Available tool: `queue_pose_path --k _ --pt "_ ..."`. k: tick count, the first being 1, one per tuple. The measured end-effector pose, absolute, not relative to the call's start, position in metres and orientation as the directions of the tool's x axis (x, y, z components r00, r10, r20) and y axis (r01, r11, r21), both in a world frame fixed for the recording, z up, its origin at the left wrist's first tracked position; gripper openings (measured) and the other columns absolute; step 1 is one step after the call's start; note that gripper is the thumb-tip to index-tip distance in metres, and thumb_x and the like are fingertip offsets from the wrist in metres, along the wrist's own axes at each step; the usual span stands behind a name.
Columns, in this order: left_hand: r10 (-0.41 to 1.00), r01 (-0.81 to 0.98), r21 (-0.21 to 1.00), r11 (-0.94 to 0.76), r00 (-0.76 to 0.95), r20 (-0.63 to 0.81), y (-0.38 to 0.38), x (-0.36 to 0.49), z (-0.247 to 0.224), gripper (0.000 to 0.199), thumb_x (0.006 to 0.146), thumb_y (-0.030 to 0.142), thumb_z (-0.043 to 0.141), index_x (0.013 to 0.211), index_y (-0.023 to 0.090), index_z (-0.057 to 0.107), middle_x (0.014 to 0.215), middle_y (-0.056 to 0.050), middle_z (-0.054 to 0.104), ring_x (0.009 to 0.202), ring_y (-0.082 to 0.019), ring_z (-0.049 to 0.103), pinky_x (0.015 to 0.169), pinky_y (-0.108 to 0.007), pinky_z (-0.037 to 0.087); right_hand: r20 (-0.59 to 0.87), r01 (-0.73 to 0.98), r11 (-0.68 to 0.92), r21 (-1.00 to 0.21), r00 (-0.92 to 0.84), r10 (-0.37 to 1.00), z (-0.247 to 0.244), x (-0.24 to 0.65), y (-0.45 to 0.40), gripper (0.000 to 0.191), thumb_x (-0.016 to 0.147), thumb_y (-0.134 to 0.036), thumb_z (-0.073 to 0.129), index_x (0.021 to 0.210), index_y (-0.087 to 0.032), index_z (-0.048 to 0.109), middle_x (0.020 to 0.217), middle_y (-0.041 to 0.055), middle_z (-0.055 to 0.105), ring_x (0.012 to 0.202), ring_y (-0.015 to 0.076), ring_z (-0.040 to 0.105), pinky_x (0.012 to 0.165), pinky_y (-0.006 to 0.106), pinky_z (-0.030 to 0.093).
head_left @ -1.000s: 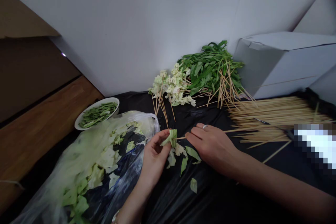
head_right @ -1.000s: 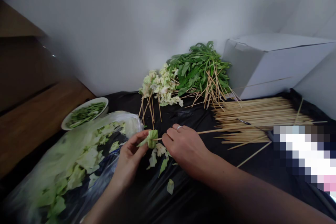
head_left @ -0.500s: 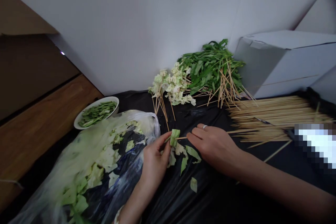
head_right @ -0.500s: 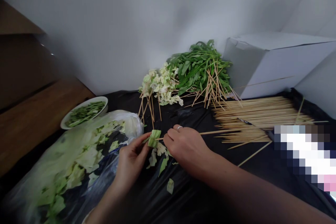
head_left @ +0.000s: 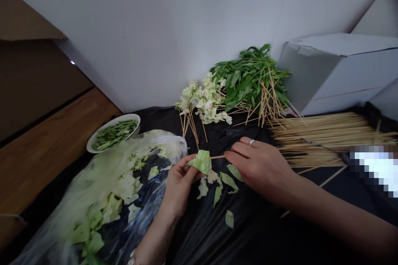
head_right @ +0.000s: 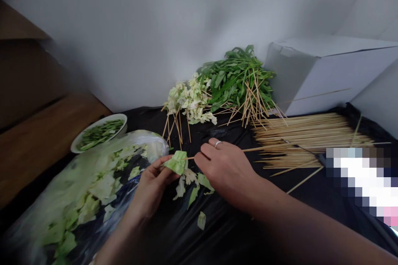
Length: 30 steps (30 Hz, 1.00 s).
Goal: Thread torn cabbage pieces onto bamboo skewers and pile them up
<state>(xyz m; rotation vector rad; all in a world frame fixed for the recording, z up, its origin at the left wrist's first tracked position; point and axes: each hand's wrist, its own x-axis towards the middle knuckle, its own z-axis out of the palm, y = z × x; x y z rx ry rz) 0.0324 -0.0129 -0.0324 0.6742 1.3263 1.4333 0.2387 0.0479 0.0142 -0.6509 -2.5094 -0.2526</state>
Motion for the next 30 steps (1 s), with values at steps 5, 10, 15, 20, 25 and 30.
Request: queue_pose_path --k 5,10,15,20,25,30 --pt "0.924 -0.309 0.943 0.126 -0.31 -0.225 -0.015 0.033 -0.03 0.037 0.064 0.031 0.085 0.095 0.016 0.072 0.08 -0.003 0.077 0.065 -0.011 0.069 0.066 -0.019 0.056 0.516 0.484 0.875 0.028 -0.756 0.402 0.01 0.237 0.047 0.014 0.089 -0.012 0.055 0.086 -0.016 0.069 0.079 0.0069 0.062 0.075 0.0229 0.049 0.069 0.034 0.039" --pt "0.926 -0.275 0.95 0.146 -0.301 -0.229 -0.016 0.035 -0.028 0.039 0.065 0.03 0.084 0.098 0.015 0.071 0.079 -0.004 0.076 0.066 -0.012 0.069 0.065 -0.02 0.055 0.483 0.482 0.876 0.024 -0.772 0.412 0.008 0.235 0.046 0.011 0.088 -0.012 0.058 0.083 -0.017 0.067 0.078 0.0053 0.061 0.074 0.0225 0.049 0.07 0.034 0.039" --pt "0.933 -0.201 0.967 0.158 -0.291 -0.213 -0.015 0.037 -0.026 0.039 0.066 0.031 0.083 0.099 0.015 0.071 0.075 -0.003 0.076 0.063 -0.013 0.067 0.066 -0.021 0.055 0.436 0.5 0.866 0.008 -0.781 0.447 0.008 0.234 0.047 0.01 0.087 -0.012 0.06 0.081 -0.018 0.066 0.079 0.0041 0.061 0.074 0.0222 0.05 0.07 0.034 0.039" --pt "0.942 -0.183 0.972 0.145 -0.274 -0.192 -0.016 0.036 -0.022 0.037 0.065 0.031 0.084 0.097 0.016 0.072 0.077 -0.003 0.076 0.065 -0.012 0.067 0.066 -0.021 0.054 0.395 0.477 0.874 -0.088 -0.789 0.471 0.01 0.233 0.054 0.011 0.086 -0.01 0.06 0.081 -0.017 0.067 0.078 0.0043 0.062 0.076 0.0206 0.051 0.075 0.031 0.039" --pt "0.953 -0.233 0.961 0.149 -0.226 -0.202 -0.016 0.034 -0.022 0.039 0.067 0.03 0.084 0.101 0.017 0.072 0.08 -0.003 0.076 0.068 -0.012 0.067 0.067 -0.021 0.054 0.283 0.501 0.836 -0.224 -0.787 0.548 0.009 0.232 0.061 0.018 0.087 -0.007 0.052 0.085 -0.015 0.067 0.083 0.0062 0.063 0.081 0.0209 0.053 0.076 0.032 0.04" --pt "0.948 -0.36 0.919 0.163 -0.201 -0.247 -0.017 0.033 -0.018 0.049 0.067 0.028 0.084 0.113 0.02 0.067 0.095 -0.005 0.075 0.075 -0.012 0.068 0.069 -0.021 0.055 0.267 0.439 0.763 -0.475 -0.754 0.6 0.007 0.233 0.064 0.022 0.092 -0.009 0.044 0.086 -0.015 0.065 0.083 0.0055 0.063 0.081 0.0184 0.054 0.075 0.03 0.042"
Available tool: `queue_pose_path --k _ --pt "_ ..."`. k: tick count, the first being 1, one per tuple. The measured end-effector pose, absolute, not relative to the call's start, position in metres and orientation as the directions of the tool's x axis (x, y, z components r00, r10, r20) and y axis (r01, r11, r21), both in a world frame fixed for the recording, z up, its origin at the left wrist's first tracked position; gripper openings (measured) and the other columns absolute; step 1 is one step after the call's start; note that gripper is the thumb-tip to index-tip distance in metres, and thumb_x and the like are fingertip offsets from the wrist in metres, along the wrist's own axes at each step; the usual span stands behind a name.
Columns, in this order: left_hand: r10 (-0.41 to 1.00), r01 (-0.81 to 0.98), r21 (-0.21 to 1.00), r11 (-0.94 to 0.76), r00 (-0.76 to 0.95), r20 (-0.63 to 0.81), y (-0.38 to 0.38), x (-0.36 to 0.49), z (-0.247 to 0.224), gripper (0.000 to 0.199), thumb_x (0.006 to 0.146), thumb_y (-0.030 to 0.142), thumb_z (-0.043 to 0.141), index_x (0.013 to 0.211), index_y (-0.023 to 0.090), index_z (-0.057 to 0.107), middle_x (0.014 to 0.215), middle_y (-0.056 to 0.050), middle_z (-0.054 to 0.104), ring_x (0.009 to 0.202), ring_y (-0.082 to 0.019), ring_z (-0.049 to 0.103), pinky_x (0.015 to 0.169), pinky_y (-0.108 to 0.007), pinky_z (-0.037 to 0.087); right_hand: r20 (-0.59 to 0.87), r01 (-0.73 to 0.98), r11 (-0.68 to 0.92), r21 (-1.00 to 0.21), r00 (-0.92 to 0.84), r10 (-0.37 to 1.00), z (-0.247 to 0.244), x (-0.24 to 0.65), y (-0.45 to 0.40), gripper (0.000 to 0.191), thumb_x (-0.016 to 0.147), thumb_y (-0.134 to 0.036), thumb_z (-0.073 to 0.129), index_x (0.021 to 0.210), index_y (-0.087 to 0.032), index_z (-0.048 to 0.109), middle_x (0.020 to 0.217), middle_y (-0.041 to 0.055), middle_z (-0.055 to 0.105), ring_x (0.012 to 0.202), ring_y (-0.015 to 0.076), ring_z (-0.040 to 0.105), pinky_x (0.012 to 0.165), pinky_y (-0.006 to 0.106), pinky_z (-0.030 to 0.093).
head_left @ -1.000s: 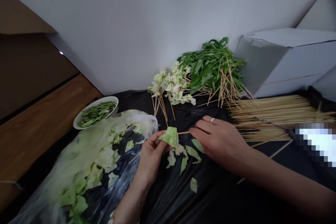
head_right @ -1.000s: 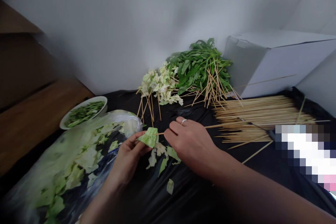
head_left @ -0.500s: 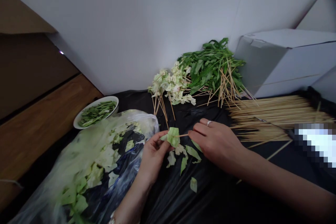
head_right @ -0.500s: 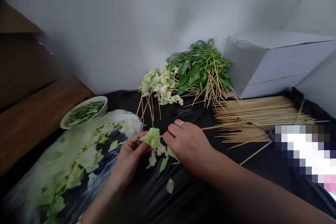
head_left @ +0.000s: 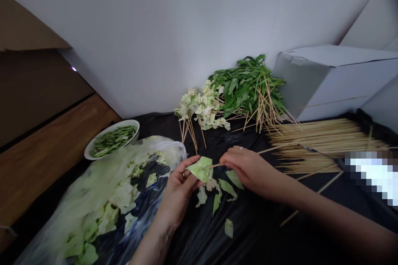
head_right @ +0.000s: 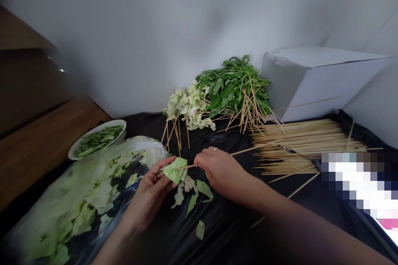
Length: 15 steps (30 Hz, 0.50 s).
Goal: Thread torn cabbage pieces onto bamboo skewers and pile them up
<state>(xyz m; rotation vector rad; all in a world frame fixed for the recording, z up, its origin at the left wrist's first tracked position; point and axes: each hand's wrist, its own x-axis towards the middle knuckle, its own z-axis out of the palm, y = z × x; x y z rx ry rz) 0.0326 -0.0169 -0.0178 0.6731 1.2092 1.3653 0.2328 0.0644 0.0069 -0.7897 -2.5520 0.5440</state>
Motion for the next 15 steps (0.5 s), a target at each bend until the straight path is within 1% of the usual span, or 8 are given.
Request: queue_pose_path --k 2,4,7,9,12,15 --pt "0.947 -0.373 0.913 0.165 -0.198 -0.252 -0.017 0.033 -0.016 0.056 0.068 0.026 0.083 0.12 0.02 0.064 0.094 -0.005 0.075 0.074 -0.013 0.067 0.069 -0.021 0.054 0.291 0.385 0.742 -0.549 -0.745 0.601 0.004 0.233 0.065 0.023 0.093 -0.009 0.042 0.087 -0.015 0.064 0.083 0.0051 0.063 0.08 0.0175 0.055 0.075 0.03 0.042" --pt "0.951 -0.348 0.924 0.158 -0.197 -0.237 -0.018 0.034 -0.016 0.06 0.069 0.024 0.083 0.124 0.019 0.061 0.091 -0.006 0.075 0.071 -0.013 0.067 0.068 -0.022 0.054 0.309 0.335 0.729 -0.597 -0.743 0.594 0.001 0.232 0.065 0.023 0.093 -0.009 0.042 0.088 -0.016 0.063 0.084 0.0045 0.063 0.08 0.0167 0.055 0.075 0.03 0.043" --pt "0.955 -0.28 0.949 0.147 -0.209 -0.209 -0.018 0.036 -0.017 0.059 0.07 0.025 0.081 0.124 0.019 0.059 0.087 -0.005 0.073 0.067 -0.013 0.065 0.066 -0.023 0.053 0.325 0.312 0.728 -0.611 -0.739 0.59 -0.003 0.232 0.066 0.021 0.094 -0.011 0.043 0.089 -0.017 0.063 0.085 0.0043 0.064 0.08 0.0166 0.056 0.075 0.03 0.043" --pt "0.954 -0.262 0.955 0.141 -0.223 -0.202 -0.018 0.036 -0.018 0.054 0.073 0.028 0.079 0.123 0.019 0.059 0.089 -0.005 0.073 0.07 -0.013 0.065 0.068 -0.023 0.053 0.326 0.334 0.728 -0.599 -0.728 0.603 -0.005 0.232 0.066 0.021 0.094 -0.012 0.043 0.09 -0.016 0.063 0.085 0.0048 0.064 0.08 0.0172 0.056 0.075 0.031 0.042" --pt "0.949 -0.256 0.962 0.099 -0.266 -0.168 -0.018 0.037 -0.019 0.045 0.075 0.032 0.077 0.116 0.021 0.059 0.086 -0.002 0.072 0.071 -0.013 0.064 0.069 -0.023 0.053 0.316 0.357 0.718 -0.598 -0.717 0.621 -0.005 0.233 0.067 0.022 0.095 -0.014 0.043 0.09 -0.016 0.064 0.085 0.0047 0.064 0.081 0.0171 0.056 0.075 0.031 0.042" --pt "0.943 -0.231 0.972 0.036 -0.315 -0.11 -0.017 0.037 -0.019 0.031 0.074 0.03 0.078 0.097 0.023 0.058 0.072 0.004 0.068 0.064 -0.01 0.06 0.064 -0.02 0.051 0.31 0.364 0.711 -0.601 -0.714 0.628 -0.004 0.233 0.067 0.022 0.095 -0.015 0.042 0.09 -0.017 0.064 0.085 0.004 0.063 0.08 0.0166 0.056 0.075 0.031 0.042"
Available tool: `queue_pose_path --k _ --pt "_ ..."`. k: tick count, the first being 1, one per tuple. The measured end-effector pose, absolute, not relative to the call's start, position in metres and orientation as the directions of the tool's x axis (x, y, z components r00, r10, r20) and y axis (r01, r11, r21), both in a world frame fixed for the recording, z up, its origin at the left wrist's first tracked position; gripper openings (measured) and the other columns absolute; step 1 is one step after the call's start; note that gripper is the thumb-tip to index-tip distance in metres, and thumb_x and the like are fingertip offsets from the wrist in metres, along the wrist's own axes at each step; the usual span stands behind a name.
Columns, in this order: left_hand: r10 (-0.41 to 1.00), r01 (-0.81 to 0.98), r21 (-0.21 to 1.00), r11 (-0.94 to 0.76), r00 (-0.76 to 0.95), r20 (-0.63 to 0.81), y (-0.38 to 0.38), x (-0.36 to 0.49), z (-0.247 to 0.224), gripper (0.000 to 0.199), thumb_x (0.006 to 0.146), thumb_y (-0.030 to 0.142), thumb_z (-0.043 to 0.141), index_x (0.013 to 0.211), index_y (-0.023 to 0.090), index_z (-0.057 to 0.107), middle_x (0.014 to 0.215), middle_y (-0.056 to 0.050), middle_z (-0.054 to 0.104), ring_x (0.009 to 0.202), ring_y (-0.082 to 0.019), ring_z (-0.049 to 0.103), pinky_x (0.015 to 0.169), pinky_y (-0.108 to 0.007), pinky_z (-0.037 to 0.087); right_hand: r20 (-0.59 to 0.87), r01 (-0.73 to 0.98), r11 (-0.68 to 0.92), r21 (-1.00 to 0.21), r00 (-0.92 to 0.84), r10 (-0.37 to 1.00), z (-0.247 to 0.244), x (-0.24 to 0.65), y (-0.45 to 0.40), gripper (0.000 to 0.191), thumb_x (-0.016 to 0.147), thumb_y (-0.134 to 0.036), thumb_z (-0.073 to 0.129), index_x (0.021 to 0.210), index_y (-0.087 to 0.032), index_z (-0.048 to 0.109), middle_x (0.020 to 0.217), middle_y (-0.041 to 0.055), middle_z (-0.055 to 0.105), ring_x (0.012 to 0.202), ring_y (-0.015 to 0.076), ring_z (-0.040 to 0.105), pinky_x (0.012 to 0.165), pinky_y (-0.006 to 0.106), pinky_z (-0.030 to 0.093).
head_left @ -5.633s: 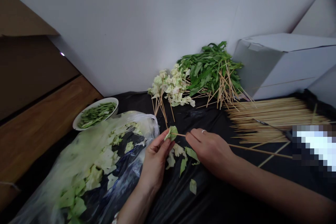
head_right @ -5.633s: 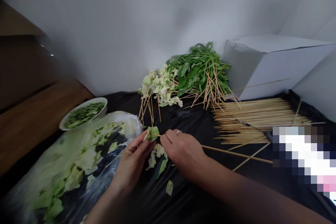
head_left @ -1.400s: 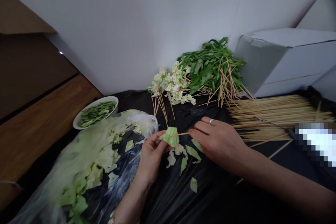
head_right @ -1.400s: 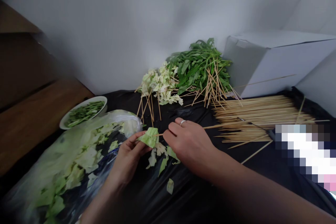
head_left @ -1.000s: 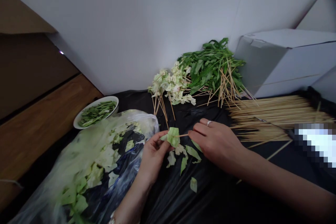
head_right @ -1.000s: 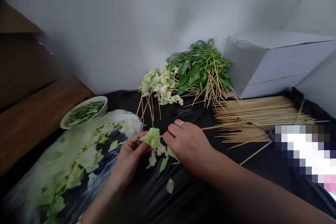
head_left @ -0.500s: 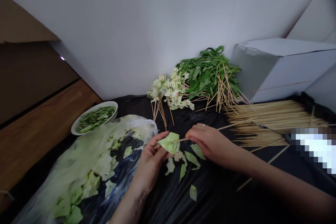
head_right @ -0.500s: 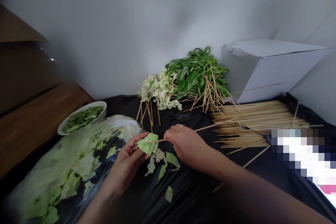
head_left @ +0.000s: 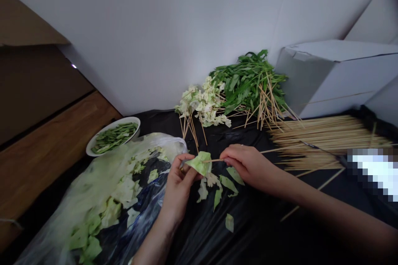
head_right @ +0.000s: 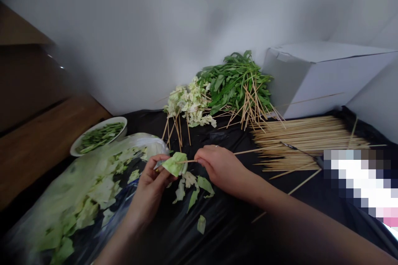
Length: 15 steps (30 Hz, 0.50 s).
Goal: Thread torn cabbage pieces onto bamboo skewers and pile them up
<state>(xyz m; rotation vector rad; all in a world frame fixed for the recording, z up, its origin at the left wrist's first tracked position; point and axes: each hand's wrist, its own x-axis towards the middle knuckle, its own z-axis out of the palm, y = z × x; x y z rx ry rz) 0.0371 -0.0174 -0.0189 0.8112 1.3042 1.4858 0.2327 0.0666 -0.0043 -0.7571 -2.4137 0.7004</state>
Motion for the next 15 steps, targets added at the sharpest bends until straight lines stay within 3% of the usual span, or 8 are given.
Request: queue_pose_path --k 4,10,15 --pt "0.95 -0.193 0.981 0.029 -0.3 -0.087 -0.0176 0.0372 -0.0187 0.022 0.072 0.027 0.079 0.082 0.019 0.061 0.068 0.004 0.065 0.061 -0.009 0.058 0.061 -0.017 0.048 0.323 0.363 0.715 -0.597 -0.708 0.628 -0.0042 0.2318 0.0663 0.022 0.095 -0.015 0.042 0.09 -0.017 0.064 0.084 0.0038 0.063 0.08 0.0165 0.056 0.074 0.03 0.042" --pt "0.945 -0.216 0.974 0.068 -0.3 -0.132 -0.0164 0.0339 -0.0249 0.026 0.074 0.039 0.077 0.089 0.018 0.073 0.084 -0.002 0.072 0.07 -0.012 0.062 0.069 -0.022 0.052 0.308 0.438 0.732 -0.521 -0.704 0.64 -0.0019 0.2331 0.0648 0.023 0.096 -0.016 0.043 0.091 -0.016 0.066 0.087 0.0055 0.063 0.084 0.0178 0.056 0.077 0.031 0.043" --pt "0.936 -0.2 0.977 0.076 -0.322 -0.139 -0.0164 0.0351 -0.0236 0.026 0.065 0.034 0.084 0.083 0.018 0.073 0.071 0.001 0.07 0.063 -0.012 0.062 0.066 -0.022 0.05 0.337 0.471 0.769 -0.433 -0.706 0.623 -0.0008 0.2325 0.0595 0.023 0.096 -0.015 0.044 0.092 -0.016 0.067 0.087 0.0068 0.063 0.085 0.0191 0.056 0.079 0.032 0.043"
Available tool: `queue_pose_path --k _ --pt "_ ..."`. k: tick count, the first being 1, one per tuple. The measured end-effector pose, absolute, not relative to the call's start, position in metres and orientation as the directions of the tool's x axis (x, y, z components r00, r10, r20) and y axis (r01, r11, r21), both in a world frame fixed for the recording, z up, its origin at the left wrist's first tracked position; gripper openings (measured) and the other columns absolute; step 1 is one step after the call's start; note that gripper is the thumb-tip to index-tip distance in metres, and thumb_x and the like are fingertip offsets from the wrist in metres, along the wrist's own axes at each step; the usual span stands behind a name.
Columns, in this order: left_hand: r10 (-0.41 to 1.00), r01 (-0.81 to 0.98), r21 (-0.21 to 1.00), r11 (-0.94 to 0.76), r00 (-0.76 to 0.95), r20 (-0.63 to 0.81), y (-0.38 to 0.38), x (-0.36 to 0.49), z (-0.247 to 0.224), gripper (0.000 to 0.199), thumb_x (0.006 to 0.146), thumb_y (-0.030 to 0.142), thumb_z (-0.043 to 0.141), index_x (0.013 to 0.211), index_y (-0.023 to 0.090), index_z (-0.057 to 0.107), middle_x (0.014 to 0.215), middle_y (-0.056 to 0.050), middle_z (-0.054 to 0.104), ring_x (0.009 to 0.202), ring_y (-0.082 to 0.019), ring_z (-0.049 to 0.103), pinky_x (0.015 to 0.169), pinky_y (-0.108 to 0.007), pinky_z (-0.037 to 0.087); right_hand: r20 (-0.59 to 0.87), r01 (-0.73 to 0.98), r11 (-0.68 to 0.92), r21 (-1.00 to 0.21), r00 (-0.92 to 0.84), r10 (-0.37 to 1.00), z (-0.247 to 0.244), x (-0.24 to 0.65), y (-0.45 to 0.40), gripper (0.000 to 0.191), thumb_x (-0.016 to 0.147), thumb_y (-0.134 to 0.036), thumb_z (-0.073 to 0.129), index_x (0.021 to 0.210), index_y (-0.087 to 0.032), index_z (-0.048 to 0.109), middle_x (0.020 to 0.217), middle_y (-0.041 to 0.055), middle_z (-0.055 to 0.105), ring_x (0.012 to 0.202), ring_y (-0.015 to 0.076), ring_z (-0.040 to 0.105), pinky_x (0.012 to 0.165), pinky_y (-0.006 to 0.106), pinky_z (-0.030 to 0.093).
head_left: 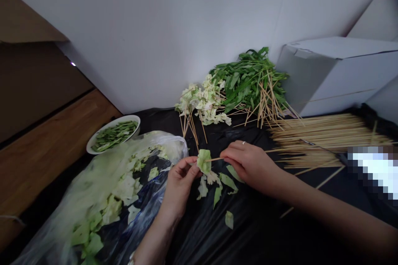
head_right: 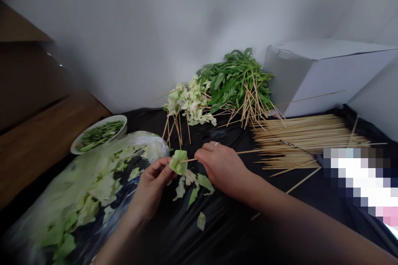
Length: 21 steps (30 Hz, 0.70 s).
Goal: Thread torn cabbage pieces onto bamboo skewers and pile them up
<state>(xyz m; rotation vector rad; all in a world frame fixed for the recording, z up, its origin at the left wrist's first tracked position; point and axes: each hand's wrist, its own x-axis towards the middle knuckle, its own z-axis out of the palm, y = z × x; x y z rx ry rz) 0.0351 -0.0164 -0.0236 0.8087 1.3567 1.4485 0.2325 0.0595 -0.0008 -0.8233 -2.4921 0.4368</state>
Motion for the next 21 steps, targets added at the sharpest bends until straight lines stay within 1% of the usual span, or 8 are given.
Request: queue_pose_path --k 2,4,6,9,11,17,21 --pt "0.937 -0.179 0.98 0.087 -0.321 -0.142 -0.017 0.037 -0.021 0.028 0.062 0.033 0.086 0.082 0.017 0.073 0.065 0.001 0.069 0.06 -0.012 0.061 0.063 -0.022 0.049 0.36 0.463 0.785 -0.412 -0.708 0.607 -0.001 0.231 0.057 0.023 0.096 -0.015 0.044 0.093 -0.015 0.067 0.087 0.0071 0.062 0.085 0.0194 0.055 0.079 0.033 0.043" --pt "0.936 -0.175 0.98 0.089 -0.321 -0.143 -0.017 0.038 -0.018 0.03 0.061 0.033 0.086 0.081 0.017 0.072 0.063 0.002 0.067 0.057 -0.011 0.06 0.061 -0.021 0.049 0.373 0.443 0.792 -0.419 -0.712 0.595 -0.002 0.23 0.056 0.023 0.095 -0.014 0.044 0.093 -0.015 0.067 0.086 0.0072 0.062 0.085 0.0193 0.055 0.079 0.032 0.043" --pt "0.935 -0.209 0.974 0.083 -0.321 -0.149 -0.017 0.037 -0.017 0.031 0.06 0.032 0.087 0.081 0.017 0.071 0.063 0.003 0.066 0.056 -0.009 0.058 0.059 -0.02 0.048 0.38 0.415 0.787 -0.456 -0.709 0.594 -0.002 0.23 0.055 0.023 0.095 -0.013 0.044 0.093 -0.014 0.066 0.086 0.0071 0.061 0.084 0.0187 0.054 0.078 0.032 0.043" --pt "0.936 -0.31 0.947 0.082 -0.301 -0.179 -0.016 0.035 -0.019 0.032 0.057 0.031 0.089 0.079 0.017 0.07 0.063 0.004 0.065 0.056 -0.007 0.057 0.06 -0.018 0.047 0.386 0.367 0.762 -0.533 -0.696 0.605 -0.002 0.228 0.054 0.022 0.095 -0.013 0.044 0.092 -0.014 0.065 0.086 0.0062 0.061 0.081 0.0171 0.055 0.075 0.03 0.043" --pt "0.937 -0.351 0.932 0.089 -0.288 -0.198 -0.016 0.035 -0.021 0.031 0.057 0.03 0.09 0.077 0.017 0.07 0.063 0.004 0.065 0.057 -0.007 0.056 0.06 -0.017 0.047 0.386 0.348 0.752 -0.56 -0.693 0.609 -0.003 0.227 0.052 0.022 0.095 -0.013 0.043 0.091 -0.014 0.065 0.084 0.0059 0.06 0.079 0.0166 0.054 0.073 0.029 0.043" --pt "0.947 -0.328 0.932 0.151 -0.223 -0.232 -0.019 0.044 -0.028 0.03 0.06 0.03 0.088 0.079 0.017 0.069 0.067 0.001 0.068 0.058 -0.009 0.059 0.058 -0.019 0.046 0.36 0.339 0.756 -0.56 -0.723 0.59 -0.007 0.222 0.045 0.025 0.097 -0.014 0.04 0.089 -0.014 0.063 0.083 0.0064 0.06 0.077 0.0166 0.055 0.071 0.029 0.044" --pt "0.942 -0.319 0.938 0.133 -0.253 -0.219 -0.019 0.043 -0.027 0.031 0.06 0.032 0.087 0.081 0.017 0.069 0.067 0.0 0.07 0.057 -0.01 0.06 0.057 -0.02 0.046 0.324 0.355 0.745 -0.565 -0.735 0.596 -0.005 0.224 0.047 0.02 0.096 -0.017 0.044 0.092 -0.016 0.064 0.086 0.0057 0.062 0.08 0.0162 0.057 0.074 0.028 0.045"
